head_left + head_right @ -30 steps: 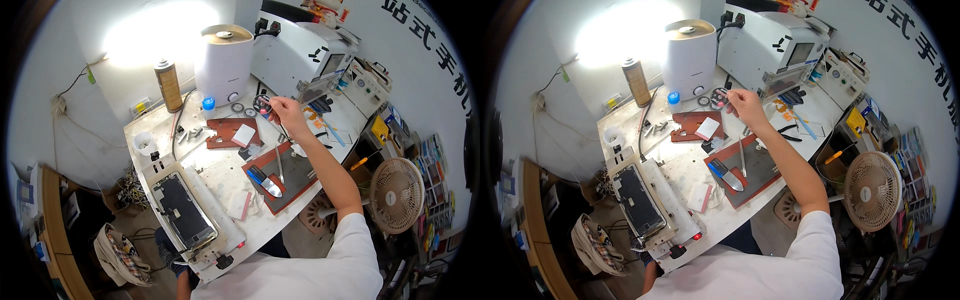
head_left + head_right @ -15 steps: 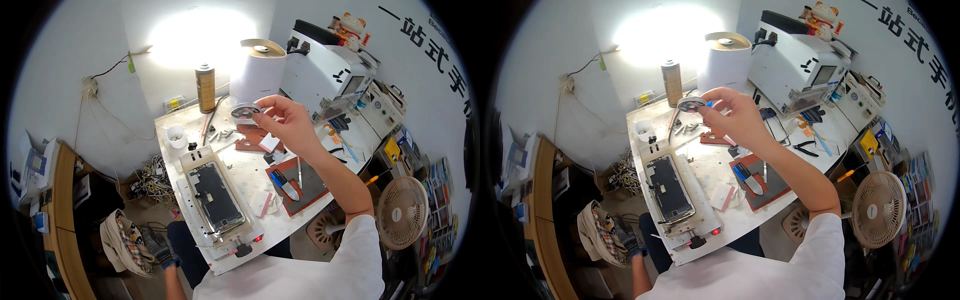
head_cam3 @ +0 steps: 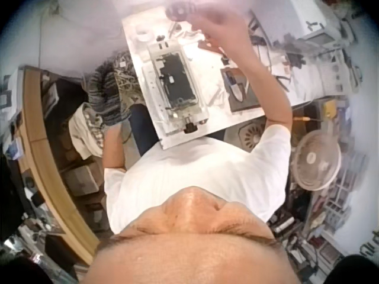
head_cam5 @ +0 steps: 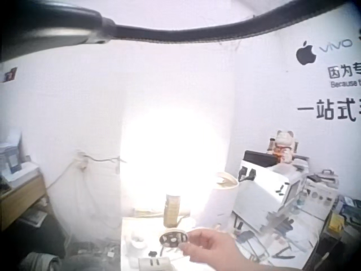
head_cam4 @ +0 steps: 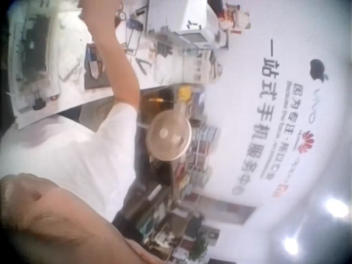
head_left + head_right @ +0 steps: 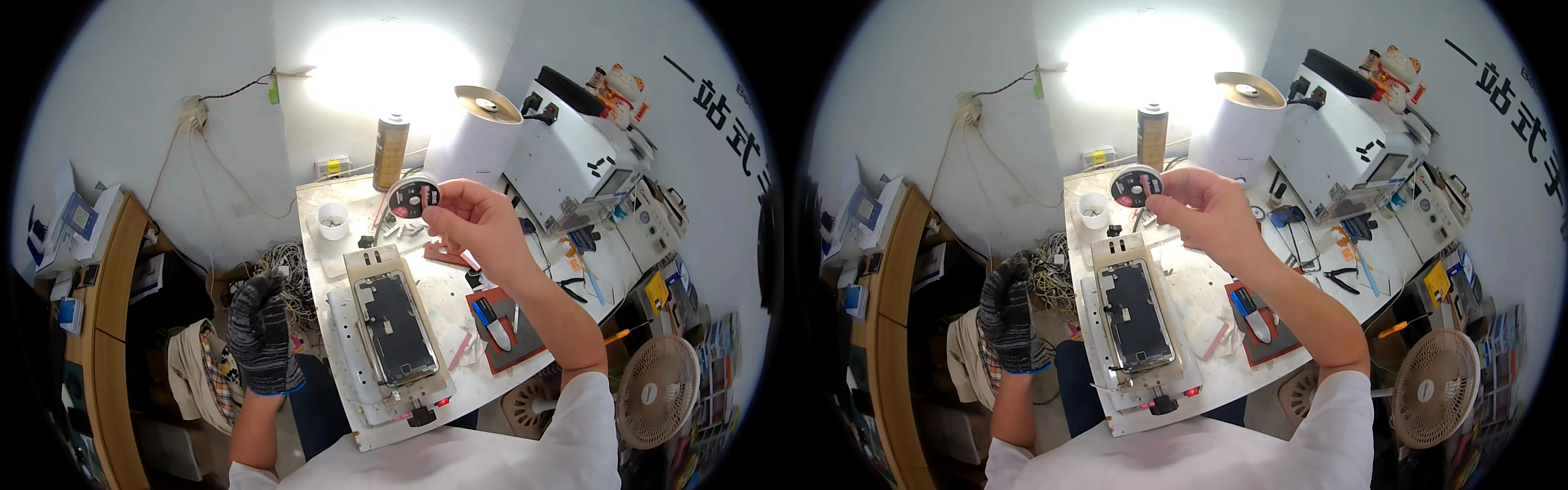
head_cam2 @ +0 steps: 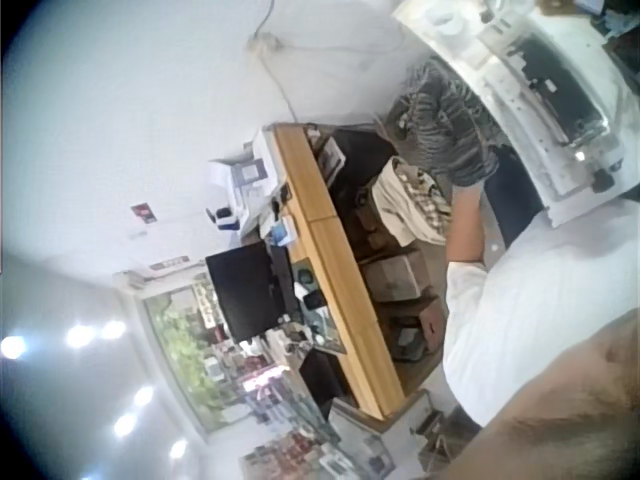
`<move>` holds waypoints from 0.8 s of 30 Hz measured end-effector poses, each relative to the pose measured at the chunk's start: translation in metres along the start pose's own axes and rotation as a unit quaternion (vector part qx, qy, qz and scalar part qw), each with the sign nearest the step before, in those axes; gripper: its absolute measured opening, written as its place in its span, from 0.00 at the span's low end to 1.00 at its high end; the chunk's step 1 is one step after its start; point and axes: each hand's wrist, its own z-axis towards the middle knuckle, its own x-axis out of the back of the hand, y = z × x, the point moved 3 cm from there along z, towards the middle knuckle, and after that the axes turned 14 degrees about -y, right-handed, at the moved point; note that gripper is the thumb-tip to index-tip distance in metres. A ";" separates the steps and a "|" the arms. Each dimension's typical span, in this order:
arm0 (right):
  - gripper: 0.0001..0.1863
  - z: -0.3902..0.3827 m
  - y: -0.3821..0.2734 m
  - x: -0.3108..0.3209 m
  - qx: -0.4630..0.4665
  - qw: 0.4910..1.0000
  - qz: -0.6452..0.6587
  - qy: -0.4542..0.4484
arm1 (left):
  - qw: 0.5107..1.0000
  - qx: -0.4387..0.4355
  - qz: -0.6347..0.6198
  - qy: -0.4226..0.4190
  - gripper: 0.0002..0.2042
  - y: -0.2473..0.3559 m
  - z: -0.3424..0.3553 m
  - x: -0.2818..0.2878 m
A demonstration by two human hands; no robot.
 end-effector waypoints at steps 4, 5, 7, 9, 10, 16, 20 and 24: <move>0.12 0.007 0.008 -0.006 0.031 0.999 -0.027 -0.005 | 0.999 -0.024 0.037 0.008 0.10 0.018 0.014 -0.016; 0.12 0.008 0.007 -0.009 0.032 0.999 -0.018 -0.008 | 0.998 -0.025 0.051 -0.003 0.10 0.021 0.018 -0.018; 0.12 0.009 0.006 -0.014 0.035 0.999 0.001 -0.015 | 0.996 -0.026 0.078 -0.025 0.12 0.025 0.023 -0.021; 0.12 0.005 0.001 -0.019 0.105 0.991 -0.089 0.006 | 0.995 0.037 -0.060 -0.067 0.11 0.036 0.029 -0.030; 0.12 0.004 -0.001 -0.021 0.139 0.981 -0.134 0.016 | 0.986 0.067 -0.129 -0.088 0.12 0.041 0.033 -0.032; 0.14 -0.018 -0.013 -0.042 0.534 0.654 -0.534 0.037 | 0.858 0.304 -0.349 -0.221 0.21 0.049 0.028 -0.046; 0.15 -0.019 -0.010 -0.051 0.569 0.624 -0.535 0.007 | 0.862 0.323 -0.324 -0.219 0.14 0.062 0.026 -0.053; 0.18 -0.016 -0.006 -0.048 0.472 0.735 -0.484 0.050 | 0.892 0.294 -0.311 -0.145 0.12 0.041 0.022 -0.050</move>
